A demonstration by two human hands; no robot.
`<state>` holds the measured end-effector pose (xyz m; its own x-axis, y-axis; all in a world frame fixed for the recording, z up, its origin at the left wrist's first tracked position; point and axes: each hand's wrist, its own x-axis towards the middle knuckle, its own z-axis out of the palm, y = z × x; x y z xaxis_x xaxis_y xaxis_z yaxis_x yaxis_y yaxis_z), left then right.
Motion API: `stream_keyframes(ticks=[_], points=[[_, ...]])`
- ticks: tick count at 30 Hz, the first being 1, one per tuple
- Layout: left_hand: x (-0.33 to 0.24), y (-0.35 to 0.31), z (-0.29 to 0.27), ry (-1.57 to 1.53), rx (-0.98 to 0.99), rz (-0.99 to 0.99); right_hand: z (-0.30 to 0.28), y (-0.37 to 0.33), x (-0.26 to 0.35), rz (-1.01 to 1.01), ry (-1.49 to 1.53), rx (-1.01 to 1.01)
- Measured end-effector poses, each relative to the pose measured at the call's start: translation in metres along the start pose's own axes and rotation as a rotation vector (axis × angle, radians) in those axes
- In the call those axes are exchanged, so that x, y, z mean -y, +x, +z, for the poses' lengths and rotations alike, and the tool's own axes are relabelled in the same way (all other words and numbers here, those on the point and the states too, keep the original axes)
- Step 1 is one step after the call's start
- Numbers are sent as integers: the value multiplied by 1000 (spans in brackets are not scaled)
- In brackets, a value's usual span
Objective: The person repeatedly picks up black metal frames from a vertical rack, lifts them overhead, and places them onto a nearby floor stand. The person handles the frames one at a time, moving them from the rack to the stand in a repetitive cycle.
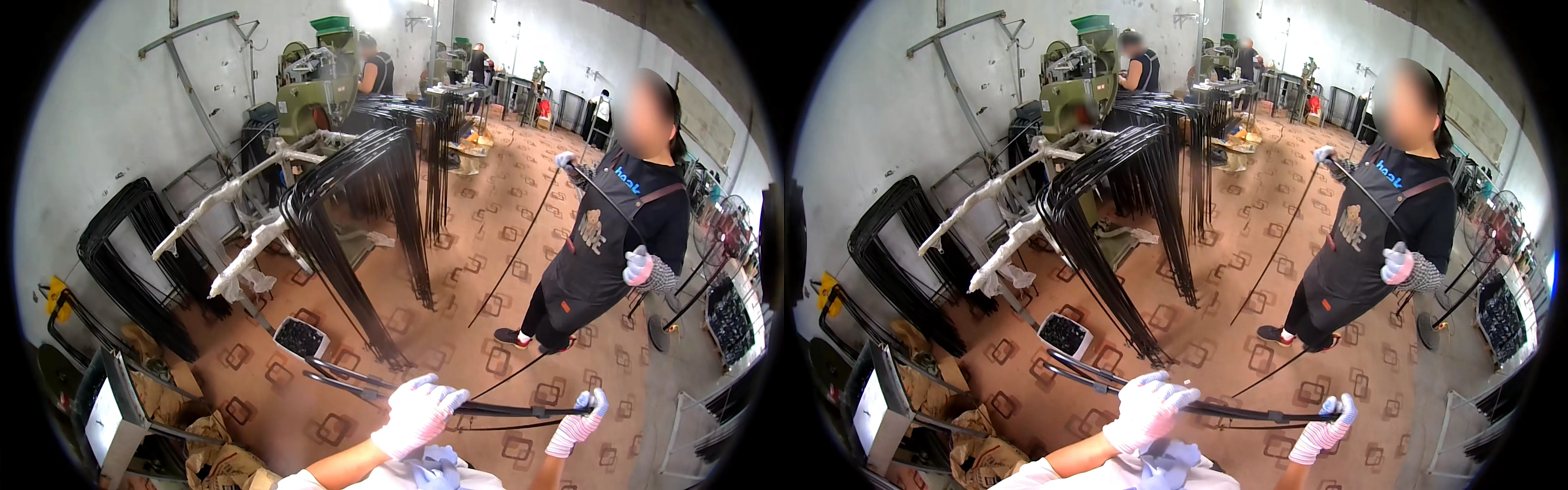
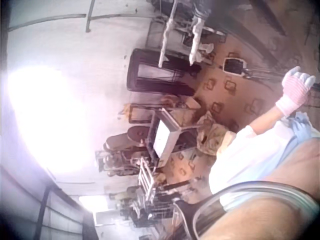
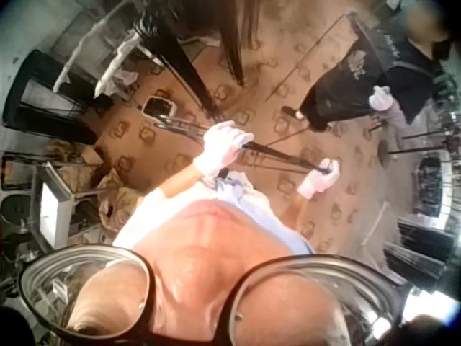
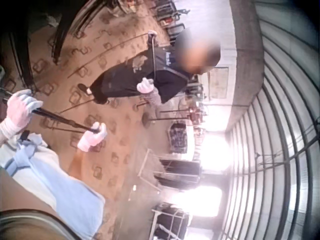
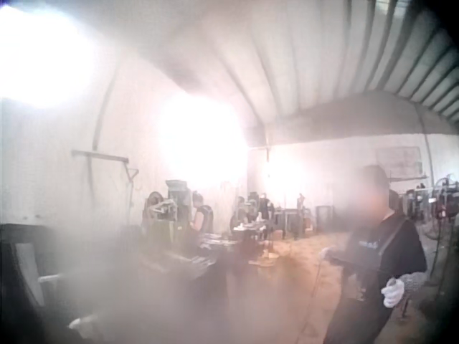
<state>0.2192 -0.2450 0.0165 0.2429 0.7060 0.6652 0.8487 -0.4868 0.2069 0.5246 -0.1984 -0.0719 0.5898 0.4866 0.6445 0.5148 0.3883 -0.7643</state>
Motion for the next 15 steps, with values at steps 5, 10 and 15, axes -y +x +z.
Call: stream_keyframes(ticks=[5, 10, 15], points=[[-12, -2, -27, -257, 137, 284, -16, 8, -33, -22, 39, -40], [18, -78, -43, -353, 137, 346, -15, 1, -25, 361, 240, -67], [27, -90, -56, -337, 147, 219, 10, -11, 0, 138, -72, 109]])
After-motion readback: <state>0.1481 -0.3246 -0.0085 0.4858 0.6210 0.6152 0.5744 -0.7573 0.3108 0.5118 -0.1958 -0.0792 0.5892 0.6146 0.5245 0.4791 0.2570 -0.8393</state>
